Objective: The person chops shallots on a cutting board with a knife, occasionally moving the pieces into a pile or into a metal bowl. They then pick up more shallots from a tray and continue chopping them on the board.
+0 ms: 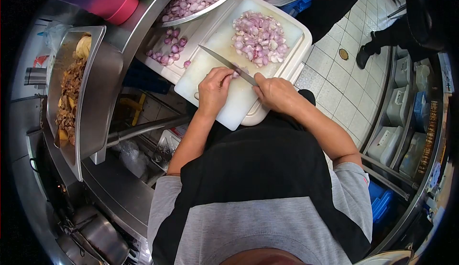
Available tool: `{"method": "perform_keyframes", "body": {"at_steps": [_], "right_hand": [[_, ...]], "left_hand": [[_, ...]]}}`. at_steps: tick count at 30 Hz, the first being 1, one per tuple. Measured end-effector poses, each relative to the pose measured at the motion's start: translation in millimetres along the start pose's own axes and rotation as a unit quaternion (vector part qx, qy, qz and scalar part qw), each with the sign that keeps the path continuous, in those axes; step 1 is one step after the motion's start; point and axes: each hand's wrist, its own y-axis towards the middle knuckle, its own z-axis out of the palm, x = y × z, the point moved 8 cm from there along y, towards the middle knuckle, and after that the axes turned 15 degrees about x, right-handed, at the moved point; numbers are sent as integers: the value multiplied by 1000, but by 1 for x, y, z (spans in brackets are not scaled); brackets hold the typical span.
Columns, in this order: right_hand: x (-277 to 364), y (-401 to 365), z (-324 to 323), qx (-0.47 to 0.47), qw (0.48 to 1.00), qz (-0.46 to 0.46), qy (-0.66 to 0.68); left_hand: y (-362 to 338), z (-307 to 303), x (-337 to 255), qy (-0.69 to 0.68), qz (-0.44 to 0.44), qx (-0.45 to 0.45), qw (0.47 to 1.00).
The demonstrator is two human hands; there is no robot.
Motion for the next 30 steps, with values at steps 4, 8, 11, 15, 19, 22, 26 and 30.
{"method": "perform_keyframes", "body": {"at_steps": [4,8,11,15,19,22,26,30], "right_hand": [[4,-10,-11,16,1000,-7,-14],[13,-34,-23,35,999,8,-16],[8,-30,-13,22,999,7,-24],[2,1,3,-11,1000,-10,-5],[5,-5,-6,2,1000,-12,-24],[14,-29,-21,35,999,15,-18],[11,-30,-12,34,999,19,-17],[5,-2,5,-2,1000,8,5]], "left_hand": [[-1,2,3,-7,-4,3,1000],[-1,2,2,4,-3,8,1000],[-1,3,4,-8,-4,3,1000],[-2,2,2,-5,-4,-2,1000],[-3,2,6,-10,-5,-10,1000],[-1,1,2,18,-3,-1,1000],[-1,3,5,1,-12,-4,1000],[-2,2,4,9,-4,-7,1000]]}}
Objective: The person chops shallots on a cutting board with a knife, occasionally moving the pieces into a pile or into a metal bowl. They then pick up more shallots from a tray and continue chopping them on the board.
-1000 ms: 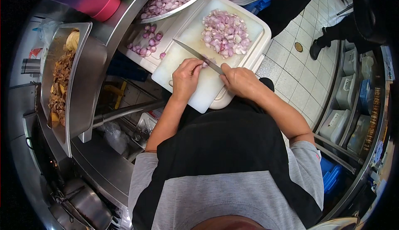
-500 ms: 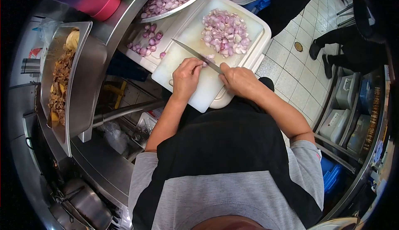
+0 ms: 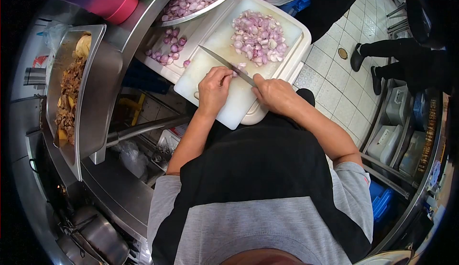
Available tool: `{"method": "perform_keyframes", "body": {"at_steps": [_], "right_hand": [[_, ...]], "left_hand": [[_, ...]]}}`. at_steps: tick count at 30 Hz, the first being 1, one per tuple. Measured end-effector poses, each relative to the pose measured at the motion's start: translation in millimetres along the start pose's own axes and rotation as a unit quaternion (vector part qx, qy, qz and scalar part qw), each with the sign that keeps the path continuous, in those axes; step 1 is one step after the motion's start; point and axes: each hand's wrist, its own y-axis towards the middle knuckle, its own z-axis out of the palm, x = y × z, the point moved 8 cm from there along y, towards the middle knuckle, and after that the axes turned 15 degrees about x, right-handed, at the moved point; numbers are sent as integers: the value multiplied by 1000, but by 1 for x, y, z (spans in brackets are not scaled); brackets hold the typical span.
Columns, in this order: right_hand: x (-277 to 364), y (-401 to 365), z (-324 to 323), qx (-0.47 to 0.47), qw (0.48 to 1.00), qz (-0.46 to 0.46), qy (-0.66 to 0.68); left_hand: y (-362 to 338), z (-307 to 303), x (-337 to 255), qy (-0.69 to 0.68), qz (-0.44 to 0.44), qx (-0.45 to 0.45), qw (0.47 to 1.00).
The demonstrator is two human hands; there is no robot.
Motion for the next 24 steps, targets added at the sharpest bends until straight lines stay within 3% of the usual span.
{"method": "perform_keyframes", "body": {"at_steps": [10,24], "right_hand": [[14,-37,-28,15,999,-4,-29],[-3,8,2,10,1000,13,23]], "left_hand": [[0,0,1,6,5,-3,1000],[1,-1,-3,3,7,0,1000]]}}
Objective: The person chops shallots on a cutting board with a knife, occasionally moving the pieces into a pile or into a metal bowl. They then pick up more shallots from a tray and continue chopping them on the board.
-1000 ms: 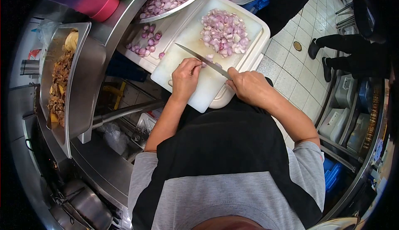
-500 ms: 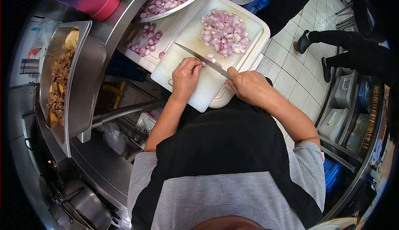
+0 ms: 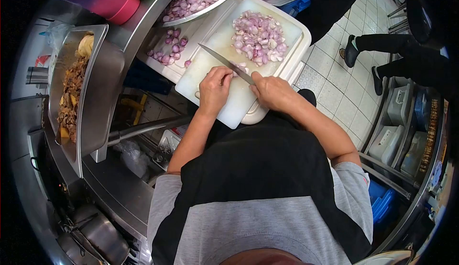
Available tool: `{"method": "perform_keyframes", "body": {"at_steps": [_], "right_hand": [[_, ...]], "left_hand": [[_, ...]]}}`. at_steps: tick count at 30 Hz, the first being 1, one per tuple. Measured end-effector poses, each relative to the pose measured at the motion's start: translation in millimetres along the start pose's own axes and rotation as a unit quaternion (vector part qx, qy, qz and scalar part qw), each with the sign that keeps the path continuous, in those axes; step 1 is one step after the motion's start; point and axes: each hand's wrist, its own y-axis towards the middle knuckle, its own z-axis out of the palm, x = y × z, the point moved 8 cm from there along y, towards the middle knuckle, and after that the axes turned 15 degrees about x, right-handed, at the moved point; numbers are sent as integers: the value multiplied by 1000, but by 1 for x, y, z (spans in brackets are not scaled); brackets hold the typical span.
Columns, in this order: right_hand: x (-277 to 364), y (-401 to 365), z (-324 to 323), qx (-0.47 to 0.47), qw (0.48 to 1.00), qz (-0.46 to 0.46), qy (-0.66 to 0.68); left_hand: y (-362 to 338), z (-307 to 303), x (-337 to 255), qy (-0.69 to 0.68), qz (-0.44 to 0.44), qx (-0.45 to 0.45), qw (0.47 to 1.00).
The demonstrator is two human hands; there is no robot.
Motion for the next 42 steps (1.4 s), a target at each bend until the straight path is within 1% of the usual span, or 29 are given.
{"method": "perform_keyframes", "body": {"at_steps": [1,2,4,5,7,8,10,11,13,14,16,19,23,26,29,31,34,40,42], "right_hand": [[-4,3,-1,18,1000,19,16],[-9,5,-6,15,1000,19,18],[-20,4,-8,65,997,-3,45],[-24,0,-11,63,997,-3,44],[-32,-8,-16,51,998,25,13],[-31,-14,-19,31,999,25,-5],[-23,-26,-19,26,999,34,-18],[-20,-31,-18,23,998,42,-32],[-15,-37,-13,8,999,32,-38],[-16,-36,-8,-2,999,25,-35],[-15,-35,-5,-18,1000,9,-24],[-11,-34,-8,-7,999,10,-43],[-3,-53,-21,-2,999,8,-47],[-2,-59,-21,22,999,20,-42],[-3,-43,-11,15,999,18,-42],[-7,-21,-3,-16,1000,-1,-18],[-7,-5,-6,-22,999,-6,-24],[2,-51,-23,15,999,2,-39],[0,-51,-21,18,999,6,-38]], "left_hand": [[1,0,0,-9,-7,5,1000],[1,-2,-1,-7,-4,7,1000],[5,-2,-8,40,23,47,998],[7,-3,-10,41,26,47,998],[9,0,-6,31,-24,82,996],[11,0,-10,32,-23,83,996],[14,4,-5,30,-110,99,989],[14,7,-3,31,-109,100,989],[13,8,-11,62,-35,57,996],[11,9,-9,63,-35,58,996],[9,7,-13,63,8,54,997],[8,5,-14,67,17,57,996],[10,6,-16,51,14,64,997],[10,7,-14,52,16,66,996],[9,6,-12,57,20,54,997],[9,5,-16,79,51,51,994],[8,3,-20,80,63,39,994],[6,6,-13,67,41,40,996],[5,5,-12,63,47,35,996]]}}
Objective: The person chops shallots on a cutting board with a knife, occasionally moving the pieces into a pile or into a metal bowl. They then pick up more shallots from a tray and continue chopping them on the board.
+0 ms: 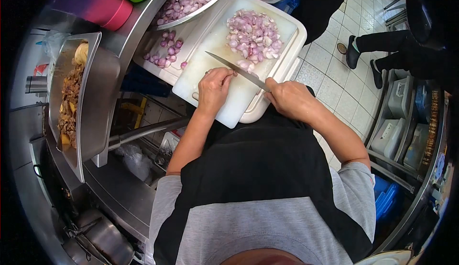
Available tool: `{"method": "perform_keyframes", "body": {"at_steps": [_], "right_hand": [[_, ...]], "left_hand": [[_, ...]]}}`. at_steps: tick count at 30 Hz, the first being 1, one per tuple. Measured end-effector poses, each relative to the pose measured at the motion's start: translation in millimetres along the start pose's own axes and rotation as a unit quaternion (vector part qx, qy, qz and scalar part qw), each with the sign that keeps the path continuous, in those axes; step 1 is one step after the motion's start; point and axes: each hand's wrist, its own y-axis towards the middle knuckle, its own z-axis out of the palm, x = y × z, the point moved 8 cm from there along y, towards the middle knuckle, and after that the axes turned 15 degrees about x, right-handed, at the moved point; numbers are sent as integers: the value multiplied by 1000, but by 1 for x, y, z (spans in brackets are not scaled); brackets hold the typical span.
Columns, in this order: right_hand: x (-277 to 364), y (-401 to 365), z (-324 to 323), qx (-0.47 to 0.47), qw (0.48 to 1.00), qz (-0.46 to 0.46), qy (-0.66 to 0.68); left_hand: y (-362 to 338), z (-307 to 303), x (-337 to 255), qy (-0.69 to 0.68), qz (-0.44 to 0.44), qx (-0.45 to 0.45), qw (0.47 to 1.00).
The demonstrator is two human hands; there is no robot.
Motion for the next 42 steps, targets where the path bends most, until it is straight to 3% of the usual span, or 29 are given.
{"method": "perform_keyframes", "body": {"at_steps": [7,13,23,32,37,42], "right_hand": [[-2,43,16,-41,999,-16,10],[5,4,-3,7,1000,5,9],[-3,38,17,-29,999,-17,26],[1,6,3,23,999,-2,22],[-2,41,22,-39,998,-20,43],[1,23,6,-22,999,-23,35]], "left_hand": [[-2,-1,-2,0,1,-17,1000],[-3,0,0,-9,0,-19,1000],[-4,1,1,-18,-5,-23,1000],[-3,2,3,-9,-2,-27,1000],[-4,1,1,-11,-3,-28,1000],[-3,-2,-2,2,2,-31,1000]]}}
